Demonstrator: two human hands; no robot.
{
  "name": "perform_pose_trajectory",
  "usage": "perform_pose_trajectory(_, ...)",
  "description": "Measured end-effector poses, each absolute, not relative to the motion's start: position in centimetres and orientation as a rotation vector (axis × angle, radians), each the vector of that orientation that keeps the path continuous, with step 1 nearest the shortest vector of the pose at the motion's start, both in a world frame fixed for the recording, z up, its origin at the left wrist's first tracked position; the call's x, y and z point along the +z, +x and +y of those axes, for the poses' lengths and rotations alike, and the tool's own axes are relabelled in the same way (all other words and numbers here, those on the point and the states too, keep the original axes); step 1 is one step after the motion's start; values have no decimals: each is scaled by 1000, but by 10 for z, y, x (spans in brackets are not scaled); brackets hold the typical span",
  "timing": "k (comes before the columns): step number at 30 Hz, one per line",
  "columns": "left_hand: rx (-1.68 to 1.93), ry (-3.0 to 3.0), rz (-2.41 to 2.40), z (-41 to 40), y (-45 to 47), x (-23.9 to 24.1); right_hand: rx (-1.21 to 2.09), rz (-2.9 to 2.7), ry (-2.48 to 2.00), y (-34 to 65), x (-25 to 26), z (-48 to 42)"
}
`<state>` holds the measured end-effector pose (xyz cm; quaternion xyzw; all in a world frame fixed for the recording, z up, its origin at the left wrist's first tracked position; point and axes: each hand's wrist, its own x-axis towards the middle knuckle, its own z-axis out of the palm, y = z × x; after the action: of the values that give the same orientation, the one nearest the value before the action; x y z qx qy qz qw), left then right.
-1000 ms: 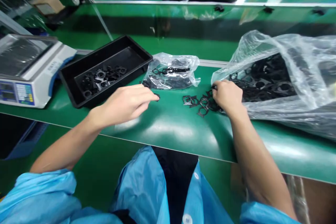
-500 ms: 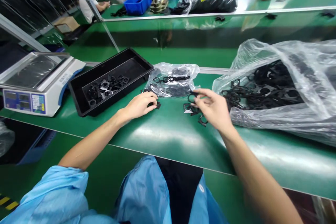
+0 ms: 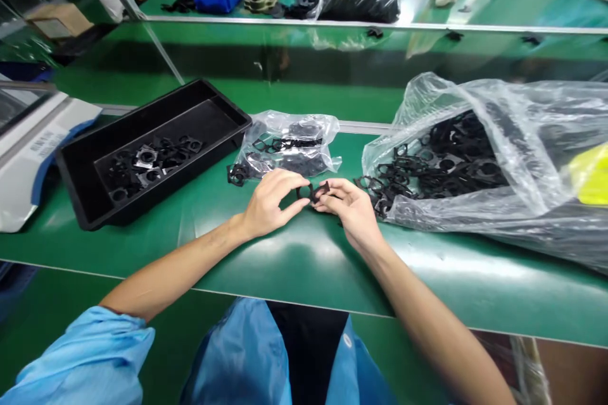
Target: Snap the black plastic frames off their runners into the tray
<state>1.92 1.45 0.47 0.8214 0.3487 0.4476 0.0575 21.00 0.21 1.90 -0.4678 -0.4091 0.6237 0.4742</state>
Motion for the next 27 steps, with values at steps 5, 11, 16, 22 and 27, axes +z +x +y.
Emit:
perform_pose_trajectory(5, 1281, 2482, 991, 7, 17, -8, 1633, -1026, -1173, 206, 15, -2)
perform_pose_trajectory(11, 1409, 2426, 1004, 6, 15, -2, 1280, -1388, -1309, 213, 15, -2)
perform_pose_trajectory(16, 1469, 2470, 967, 7, 13, -3, 1123, -1541, -1329, 214, 21, -2)
perform_pose_trajectory(22, 1375, 2432, 966, 6, 14, -7, 1532, -1344, -1201, 206, 20, -4)
perform_pose_trajectory(27, 1356, 2371, 967, 6, 13, -7, 1586, -1123, -1193, 206, 17, -2)
